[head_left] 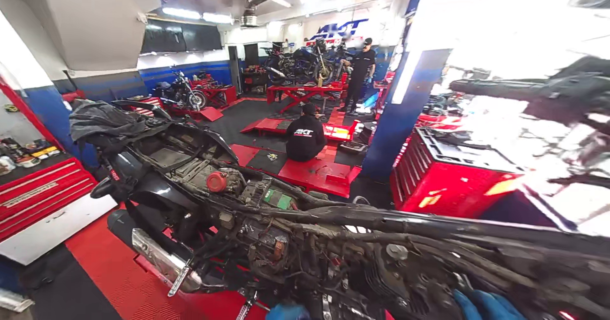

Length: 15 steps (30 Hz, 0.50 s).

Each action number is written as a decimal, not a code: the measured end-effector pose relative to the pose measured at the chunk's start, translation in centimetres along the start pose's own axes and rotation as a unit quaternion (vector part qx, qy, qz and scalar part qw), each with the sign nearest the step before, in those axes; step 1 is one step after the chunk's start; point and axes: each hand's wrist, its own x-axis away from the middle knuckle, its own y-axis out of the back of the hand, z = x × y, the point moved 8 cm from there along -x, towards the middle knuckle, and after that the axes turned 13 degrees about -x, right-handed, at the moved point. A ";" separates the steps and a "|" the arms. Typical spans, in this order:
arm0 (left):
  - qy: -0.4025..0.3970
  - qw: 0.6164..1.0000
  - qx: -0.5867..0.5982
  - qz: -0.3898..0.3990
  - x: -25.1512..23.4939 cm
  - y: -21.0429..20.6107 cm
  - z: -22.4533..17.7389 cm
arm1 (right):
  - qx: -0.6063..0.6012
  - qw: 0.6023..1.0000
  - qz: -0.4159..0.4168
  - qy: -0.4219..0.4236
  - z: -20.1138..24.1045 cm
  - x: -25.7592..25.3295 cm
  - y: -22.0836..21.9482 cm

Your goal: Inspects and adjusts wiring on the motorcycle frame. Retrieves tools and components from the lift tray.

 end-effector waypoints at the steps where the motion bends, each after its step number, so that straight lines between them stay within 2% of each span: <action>1: -0.017 1.000 -0.001 -0.002 -1.7 0.7 -2.2 | -0.004 1.000 -0.007 0.007 0.2 0.1 0.0; 3: -0.067 0.997 -0.003 -0.033 -5.0 1.4 -5.9 | -0.002 0.999 -0.040 0.036 0.5 0.5 0.5; 7: -0.117 0.985 -0.084 -0.098 -8.9 1.5 -10.3 | -0.022 0.999 -0.023 0.033 -0.1 0.4 1.1; 9: -0.121 0.979 -0.127 -0.108 -10.1 1.2 -11.7 | -0.045 0.998 -0.042 0.021 -0.1 -0.1 1.2; 12: -0.161 0.965 -0.170 -0.116 -11.2 -0.6 -14.1 | -0.016 0.998 -0.057 0.006 -0.1 0.0 0.8; 15: -0.178 0.953 -0.231 -0.077 -11.7 -2.5 -17.2 | -0.007 0.999 -0.042 0.021 0.1 -0.1 0.4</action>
